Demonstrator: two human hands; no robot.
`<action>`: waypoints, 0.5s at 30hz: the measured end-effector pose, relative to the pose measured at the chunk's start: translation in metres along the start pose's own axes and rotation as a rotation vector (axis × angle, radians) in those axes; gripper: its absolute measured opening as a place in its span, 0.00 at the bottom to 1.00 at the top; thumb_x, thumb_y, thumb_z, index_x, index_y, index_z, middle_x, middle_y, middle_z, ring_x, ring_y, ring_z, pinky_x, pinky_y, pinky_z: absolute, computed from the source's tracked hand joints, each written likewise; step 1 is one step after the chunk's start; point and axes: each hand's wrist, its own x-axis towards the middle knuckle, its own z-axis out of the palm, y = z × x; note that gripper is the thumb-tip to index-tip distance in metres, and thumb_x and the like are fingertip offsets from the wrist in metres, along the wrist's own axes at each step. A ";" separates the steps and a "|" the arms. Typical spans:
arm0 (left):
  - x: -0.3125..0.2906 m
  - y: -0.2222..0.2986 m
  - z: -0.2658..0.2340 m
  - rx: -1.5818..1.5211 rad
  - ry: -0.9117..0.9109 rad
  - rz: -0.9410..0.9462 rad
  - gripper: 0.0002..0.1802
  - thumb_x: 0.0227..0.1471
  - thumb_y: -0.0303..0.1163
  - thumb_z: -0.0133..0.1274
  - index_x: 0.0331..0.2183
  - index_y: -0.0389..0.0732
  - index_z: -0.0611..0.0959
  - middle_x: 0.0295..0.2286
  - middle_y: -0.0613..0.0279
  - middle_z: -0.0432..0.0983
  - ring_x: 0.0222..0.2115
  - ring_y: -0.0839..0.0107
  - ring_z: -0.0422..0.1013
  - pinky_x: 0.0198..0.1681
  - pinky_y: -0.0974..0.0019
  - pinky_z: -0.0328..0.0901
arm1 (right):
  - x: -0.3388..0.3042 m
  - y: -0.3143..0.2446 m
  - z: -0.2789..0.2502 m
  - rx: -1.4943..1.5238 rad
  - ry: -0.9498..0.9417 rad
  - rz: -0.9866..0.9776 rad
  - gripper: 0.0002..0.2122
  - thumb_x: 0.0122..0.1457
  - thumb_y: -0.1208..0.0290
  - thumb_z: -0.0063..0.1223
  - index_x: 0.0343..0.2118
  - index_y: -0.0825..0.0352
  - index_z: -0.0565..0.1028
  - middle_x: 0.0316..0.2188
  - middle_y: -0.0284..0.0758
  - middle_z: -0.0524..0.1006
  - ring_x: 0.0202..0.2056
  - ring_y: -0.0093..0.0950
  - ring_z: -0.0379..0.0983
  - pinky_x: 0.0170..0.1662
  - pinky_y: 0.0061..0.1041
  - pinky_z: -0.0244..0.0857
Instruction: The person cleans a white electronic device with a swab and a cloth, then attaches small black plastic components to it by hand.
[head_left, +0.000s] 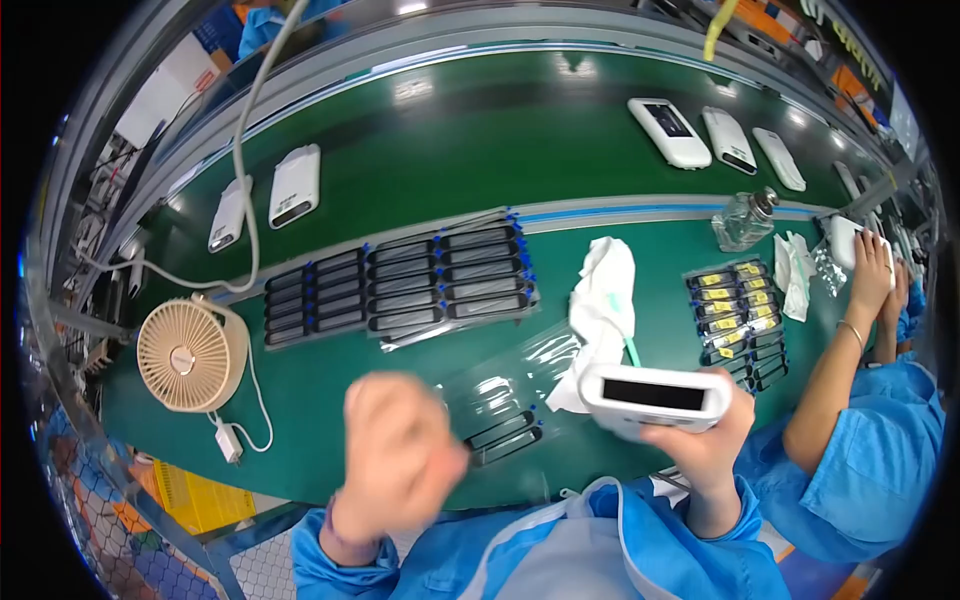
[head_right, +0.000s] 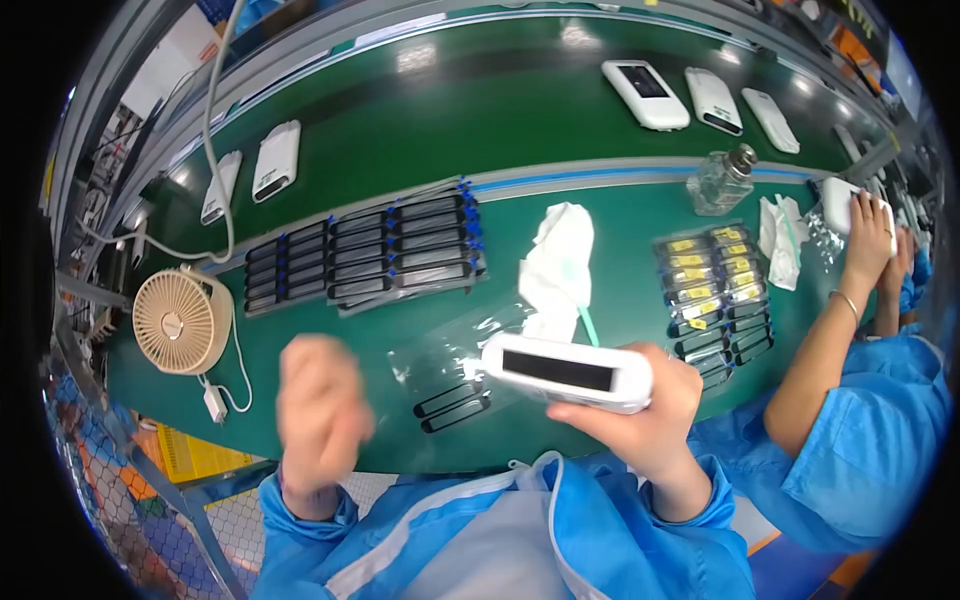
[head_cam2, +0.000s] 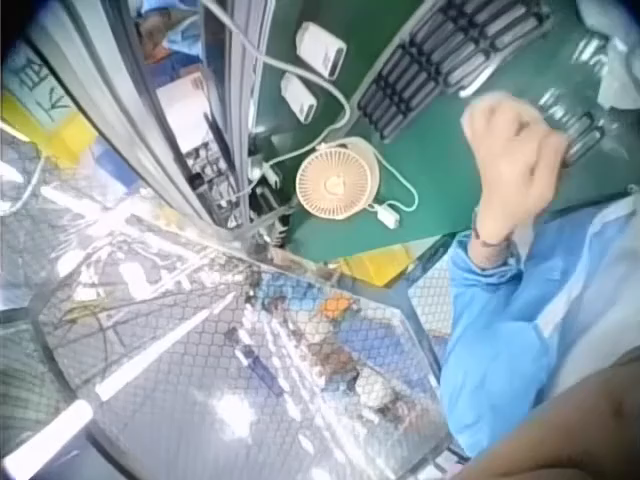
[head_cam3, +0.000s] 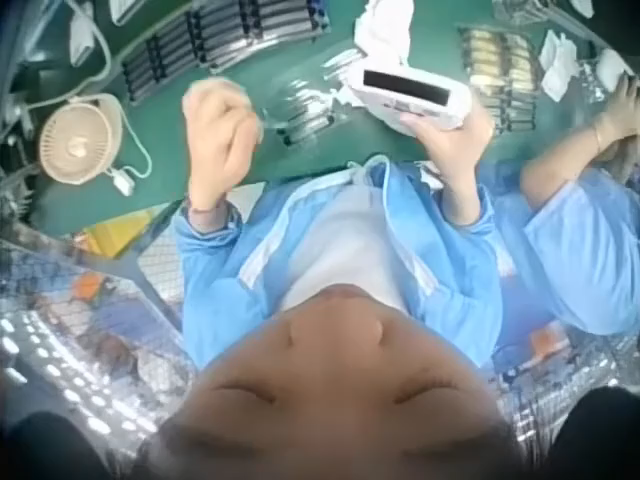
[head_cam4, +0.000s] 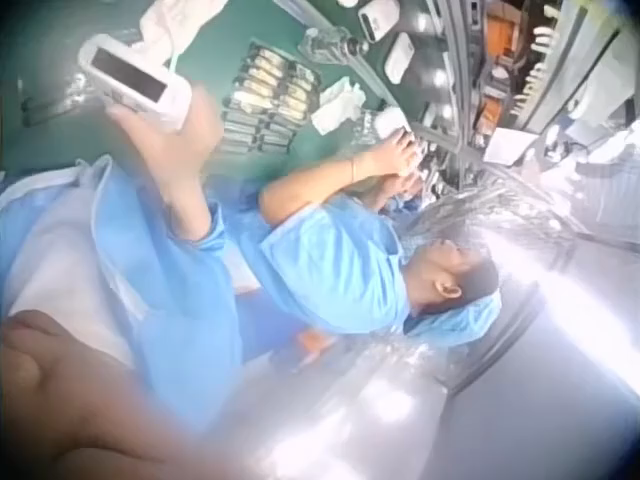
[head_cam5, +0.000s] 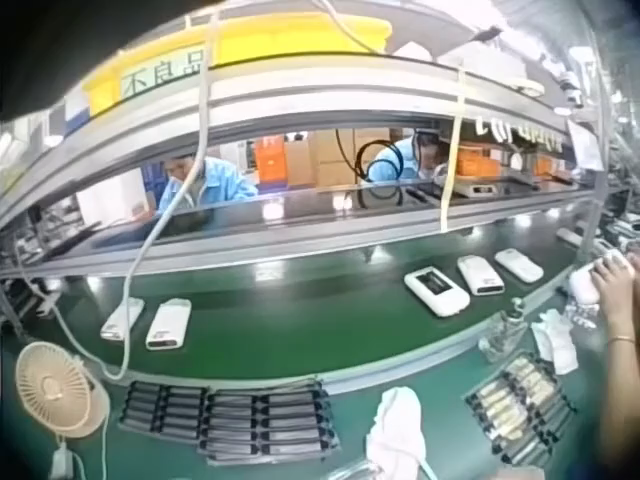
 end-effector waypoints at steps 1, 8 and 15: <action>0.003 -0.013 0.011 0.050 -0.106 -0.081 0.07 0.40 0.31 0.54 0.17 0.41 0.77 0.26 0.66 0.68 0.36 0.63 0.62 0.42 0.60 0.52 | -0.005 -0.002 0.006 0.233 0.082 0.082 0.23 0.31 0.61 0.73 0.26 0.73 0.72 0.23 0.37 0.78 0.25 0.26 0.76 0.27 0.18 0.67; -0.024 -0.033 0.058 0.498 -0.114 -0.225 0.13 0.38 0.34 0.58 0.11 0.41 0.75 0.24 0.65 0.66 0.35 0.62 0.62 0.42 0.58 0.51 | -0.009 -0.005 0.015 0.610 0.048 0.072 0.24 0.29 0.61 0.74 0.26 0.73 0.75 0.22 0.39 0.78 0.23 0.26 0.76 0.25 0.18 0.68; -0.023 -0.028 0.053 0.526 -0.018 -0.408 0.30 0.29 0.42 0.65 0.35 0.38 0.73 0.31 0.58 0.66 0.37 0.59 0.62 0.42 0.59 0.55 | -0.004 0.000 0.010 0.584 -0.018 -0.055 0.26 0.29 0.61 0.73 0.28 0.74 0.73 0.23 0.42 0.78 0.24 0.29 0.77 0.25 0.19 0.70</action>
